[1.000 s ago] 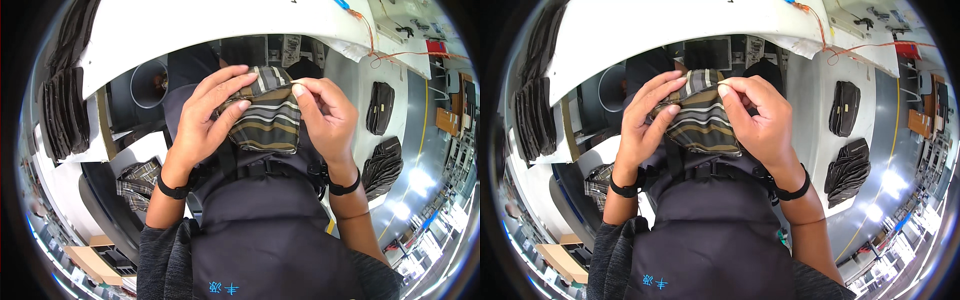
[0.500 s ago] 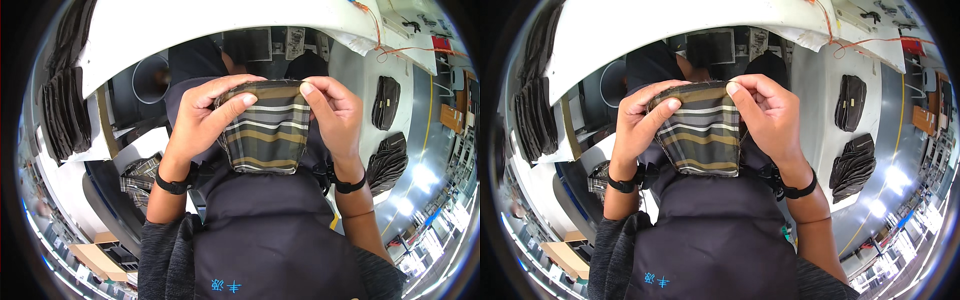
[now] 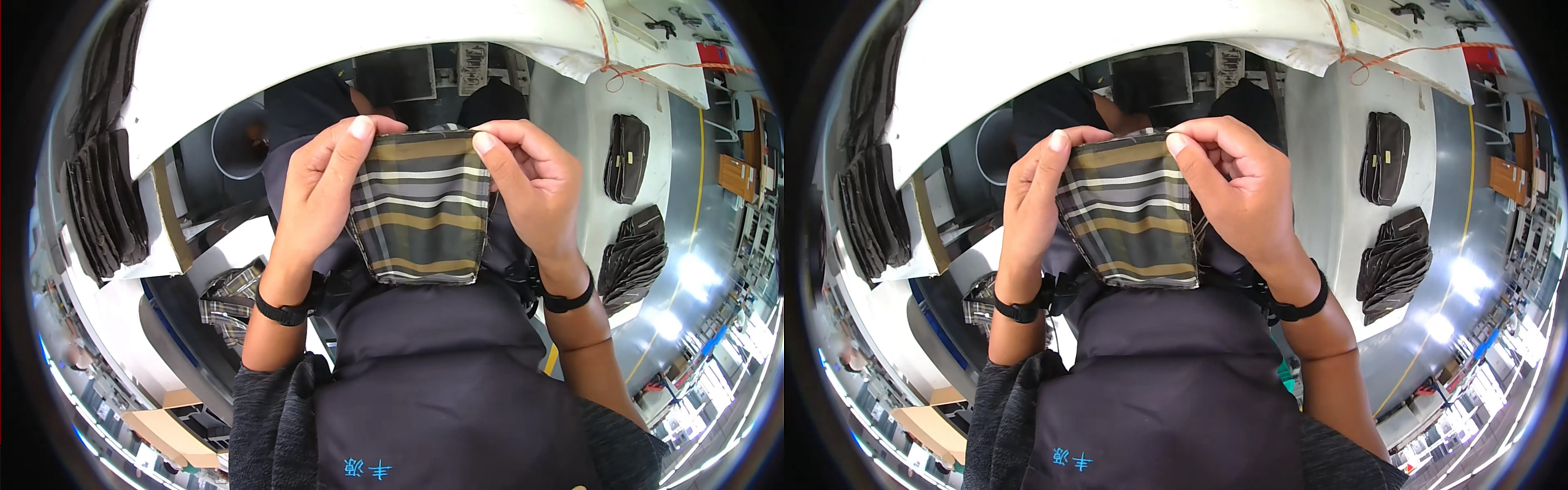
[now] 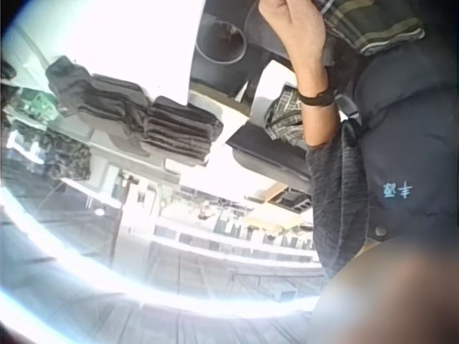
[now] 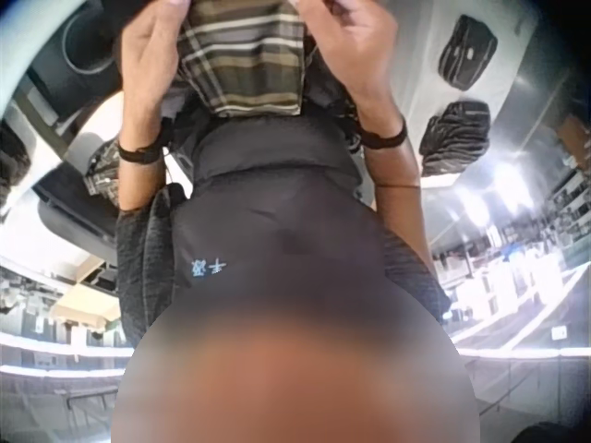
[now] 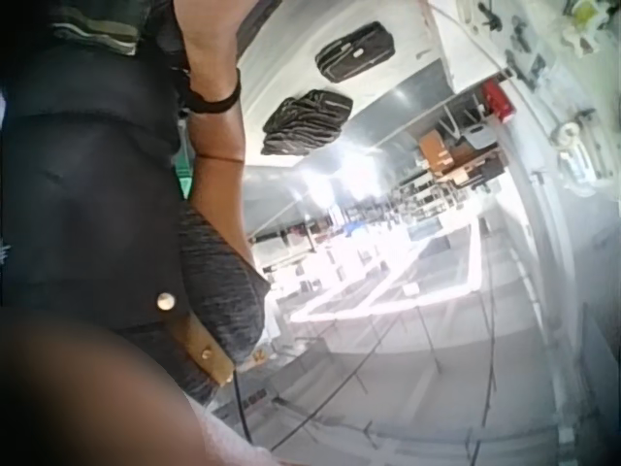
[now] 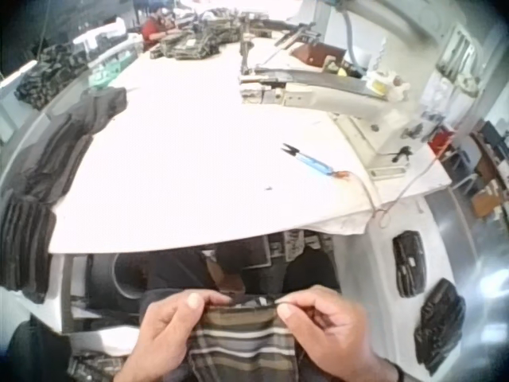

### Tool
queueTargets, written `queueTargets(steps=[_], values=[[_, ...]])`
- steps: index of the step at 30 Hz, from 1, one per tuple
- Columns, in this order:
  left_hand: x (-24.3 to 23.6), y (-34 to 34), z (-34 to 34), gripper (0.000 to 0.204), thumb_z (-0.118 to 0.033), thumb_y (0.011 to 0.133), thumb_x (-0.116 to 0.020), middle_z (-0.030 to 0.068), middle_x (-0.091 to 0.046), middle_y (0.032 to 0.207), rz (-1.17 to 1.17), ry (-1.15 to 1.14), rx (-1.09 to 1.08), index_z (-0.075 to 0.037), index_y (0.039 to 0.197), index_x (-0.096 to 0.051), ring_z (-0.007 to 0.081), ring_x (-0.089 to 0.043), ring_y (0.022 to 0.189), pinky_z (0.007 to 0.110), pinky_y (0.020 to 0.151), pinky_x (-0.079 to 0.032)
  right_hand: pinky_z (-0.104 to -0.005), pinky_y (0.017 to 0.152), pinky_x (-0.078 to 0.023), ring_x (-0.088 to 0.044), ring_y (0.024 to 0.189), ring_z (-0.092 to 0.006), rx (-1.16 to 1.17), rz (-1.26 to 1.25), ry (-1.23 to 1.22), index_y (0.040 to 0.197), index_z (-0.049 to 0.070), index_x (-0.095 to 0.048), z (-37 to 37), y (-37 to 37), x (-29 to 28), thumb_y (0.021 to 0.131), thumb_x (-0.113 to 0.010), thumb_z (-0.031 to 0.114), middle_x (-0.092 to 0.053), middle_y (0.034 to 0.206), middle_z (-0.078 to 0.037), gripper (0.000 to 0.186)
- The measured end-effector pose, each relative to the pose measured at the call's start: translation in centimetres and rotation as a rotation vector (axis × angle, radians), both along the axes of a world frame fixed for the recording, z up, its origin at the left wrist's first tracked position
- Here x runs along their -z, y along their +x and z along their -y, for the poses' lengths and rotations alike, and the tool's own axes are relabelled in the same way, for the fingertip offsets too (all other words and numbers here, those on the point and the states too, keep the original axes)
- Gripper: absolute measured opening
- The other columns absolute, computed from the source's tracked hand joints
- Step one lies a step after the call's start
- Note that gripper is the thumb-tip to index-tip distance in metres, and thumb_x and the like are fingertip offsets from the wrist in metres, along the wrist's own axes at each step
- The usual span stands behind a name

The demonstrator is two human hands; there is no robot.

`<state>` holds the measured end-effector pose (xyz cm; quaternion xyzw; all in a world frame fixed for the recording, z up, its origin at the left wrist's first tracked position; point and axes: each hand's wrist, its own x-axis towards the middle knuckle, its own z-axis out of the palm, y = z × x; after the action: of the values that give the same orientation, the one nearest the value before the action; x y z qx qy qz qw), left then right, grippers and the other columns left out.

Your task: The recorder is sewing and assembling a plaid fabric and leather pouch using an industrial sewing machine.

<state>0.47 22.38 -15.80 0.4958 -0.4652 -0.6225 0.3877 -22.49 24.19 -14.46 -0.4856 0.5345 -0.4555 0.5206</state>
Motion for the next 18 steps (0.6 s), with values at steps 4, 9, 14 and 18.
queueTargets(steps=[4,9,14,18], values=[[0.91,0.1,-0.39,0.029,-0.022,0.111,-0.059,0.0024,-0.075,0.102,0.018,-0.193,-0.046,0.0,0.115,-0.076,0.0076,-0.064,0.092,0.023,0.083,-0.051,-0.0188,0.07,-0.049,-0.061,0.08,-0.0027,0.009,0.015,0.012,0.107,-0.004,-0.072,0.22,-0.02,0.25,0.101,-0.07,0.004,-0.069,0.093,0.0,0.01],[1.06,0.18,-0.69,0.024,-0.018,0.109,-0.061,0.0021,-0.075,0.102,0.018,-0.202,-0.065,0.001,0.114,-0.075,0.0068,-0.063,0.092,0.024,0.082,-0.051,-0.0188,0.071,-0.049,-0.061,0.08,-0.0029,0.009,0.001,0.012,0.108,-0.005,-0.072,0.27,-0.05,0.5,0.101,-0.07,0.003,-0.069,0.093,-0.001,0.011],[0.87,0.16,-0.82,0.024,-0.019,0.108,-0.063,0.0017,-0.074,0.099,-0.027,-0.188,-0.099,0.001,0.113,-0.076,0.0059,-0.063,0.09,0.023,0.08,-0.05,-0.0189,0.071,-0.049,-0.061,0.081,-0.003,0.009,0.022,0.006,0.109,-0.005,-0.072,0.26,0.09,0.65,0.101,-0.07,0.002,-0.069,0.094,-0.001,0.011],[0.93,0.23,-0.16,0.026,-0.023,0.108,-0.064,0.0001,-0.074,0.092,-0.084,-0.005,-0.095,0.0,0.106,-0.077,0.0044,-0.063,0.084,0.022,0.076,-0.05,-0.019,0.071,-0.049,-0.061,0.08,-0.003,0.01,0.027,0.0,0.109,-0.005,-0.072,0.1,0.26,0.3,0.1,-0.07,0.002,-0.068,0.095,0.0,0.011]])
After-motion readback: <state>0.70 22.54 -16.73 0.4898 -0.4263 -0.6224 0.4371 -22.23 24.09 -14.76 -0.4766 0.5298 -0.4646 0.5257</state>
